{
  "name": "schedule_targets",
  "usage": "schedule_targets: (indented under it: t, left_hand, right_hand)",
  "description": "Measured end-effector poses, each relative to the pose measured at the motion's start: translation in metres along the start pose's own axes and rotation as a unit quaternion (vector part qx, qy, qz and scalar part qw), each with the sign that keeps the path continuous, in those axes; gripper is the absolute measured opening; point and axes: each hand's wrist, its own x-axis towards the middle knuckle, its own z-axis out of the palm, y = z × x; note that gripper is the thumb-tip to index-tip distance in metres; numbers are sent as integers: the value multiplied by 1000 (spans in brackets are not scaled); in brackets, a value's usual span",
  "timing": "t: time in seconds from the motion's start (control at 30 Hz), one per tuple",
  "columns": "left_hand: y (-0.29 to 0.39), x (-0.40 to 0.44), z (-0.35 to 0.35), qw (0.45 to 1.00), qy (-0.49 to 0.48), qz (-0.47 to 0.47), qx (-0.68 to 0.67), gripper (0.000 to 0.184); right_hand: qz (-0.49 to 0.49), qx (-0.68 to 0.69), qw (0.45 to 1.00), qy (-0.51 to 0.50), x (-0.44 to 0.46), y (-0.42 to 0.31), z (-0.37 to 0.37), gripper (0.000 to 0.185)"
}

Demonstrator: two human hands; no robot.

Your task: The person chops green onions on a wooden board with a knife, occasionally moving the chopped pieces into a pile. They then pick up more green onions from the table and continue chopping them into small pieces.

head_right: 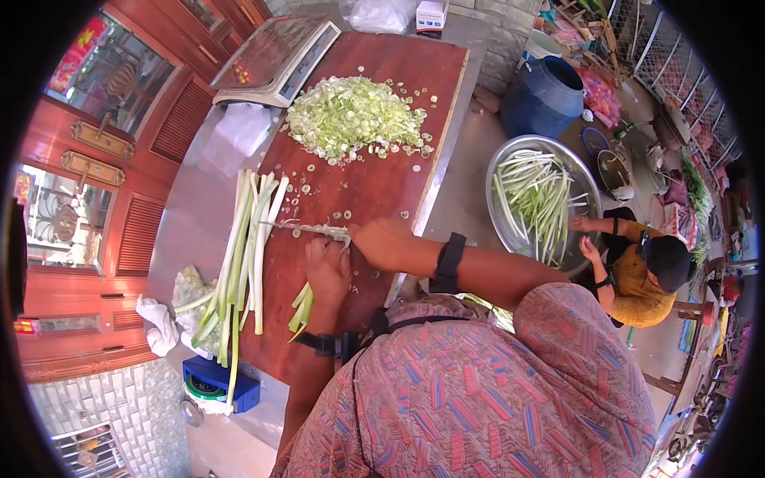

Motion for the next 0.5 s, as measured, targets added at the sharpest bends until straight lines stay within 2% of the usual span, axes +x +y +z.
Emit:
schedule_targets:
  t: [0.17, 0.33, 0.5]
  left_hand:
    - [0, -1, 1, 1000, 8, 7, -8, 11]
    - [2, -1, 0, 1000, 3, -3, 8, 11]
    - [3, 1, -2, 1000, 8, 1, 5, 12]
  right_hand:
    - [36, 41, 997, 53, 6, 9, 5, 23]
    - [36, 9, 999, -1, -31, -4, -28, 23]
    - [4, -11, 1000, -3, -50, -4, -34, 21]
